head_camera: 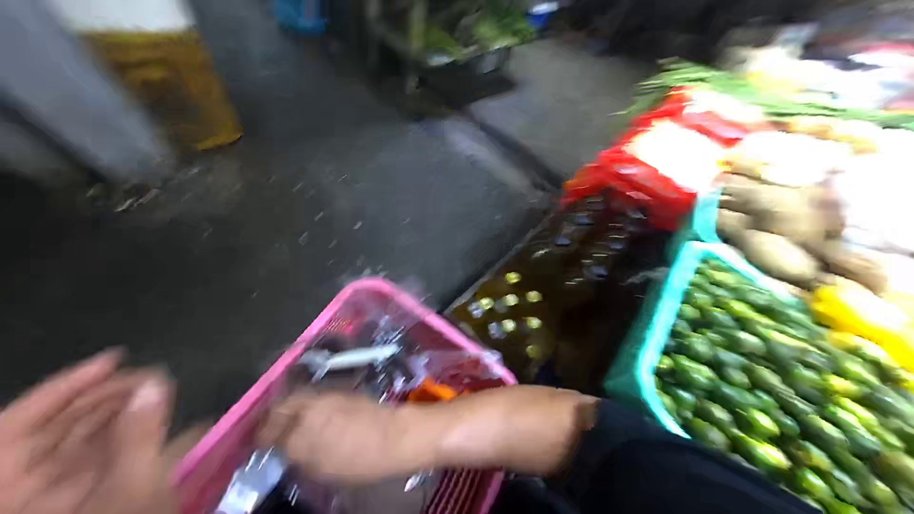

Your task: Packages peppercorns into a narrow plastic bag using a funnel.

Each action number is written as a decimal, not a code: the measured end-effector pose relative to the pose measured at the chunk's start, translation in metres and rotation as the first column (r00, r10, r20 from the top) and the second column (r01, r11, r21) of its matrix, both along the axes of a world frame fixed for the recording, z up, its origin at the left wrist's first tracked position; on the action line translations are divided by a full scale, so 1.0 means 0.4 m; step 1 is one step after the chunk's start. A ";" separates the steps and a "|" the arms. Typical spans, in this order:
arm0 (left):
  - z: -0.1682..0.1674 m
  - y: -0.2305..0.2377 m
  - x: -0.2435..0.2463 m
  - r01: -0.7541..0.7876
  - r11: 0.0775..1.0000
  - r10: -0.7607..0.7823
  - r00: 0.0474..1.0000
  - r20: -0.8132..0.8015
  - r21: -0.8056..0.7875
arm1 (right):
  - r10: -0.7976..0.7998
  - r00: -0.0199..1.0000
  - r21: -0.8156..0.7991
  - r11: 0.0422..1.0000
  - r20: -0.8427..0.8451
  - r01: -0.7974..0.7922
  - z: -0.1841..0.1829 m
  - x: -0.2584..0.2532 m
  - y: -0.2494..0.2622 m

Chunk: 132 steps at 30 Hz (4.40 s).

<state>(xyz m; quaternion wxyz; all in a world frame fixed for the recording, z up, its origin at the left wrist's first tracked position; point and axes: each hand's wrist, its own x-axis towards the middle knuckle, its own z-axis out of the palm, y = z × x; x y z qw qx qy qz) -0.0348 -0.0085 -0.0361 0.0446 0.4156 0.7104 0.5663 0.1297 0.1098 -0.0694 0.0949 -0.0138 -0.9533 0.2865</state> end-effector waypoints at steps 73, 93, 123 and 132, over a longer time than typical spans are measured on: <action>0.022 0.051 0.026 0.042 0.999 -0.043 0.999 0.026 0.019 | 0.288 0.836 -0.261 0.948 0.466 -0.182 -0.017 -0.004 0.004; 0.034 0.042 0.011 0.193 0.977 -0.198 0.979 0.050 0.091 | 0.292 0.943 -0.891 0.368 -0.161 -0.266 0.048 0.027 0.061; 0.043 0.038 0.020 0.113 0.975 -0.179 0.914 0.364 0.194 | -0.030 0.991 -0.764 0.640 -0.130 -0.081 0.049 0.029 0.101; 0.043 0.036 0.019 0.022 0.981 -0.086 0.939 0.334 0.192 | -0.007 0.992 -0.751 0.655 -0.126 -0.090 0.046 0.029 0.101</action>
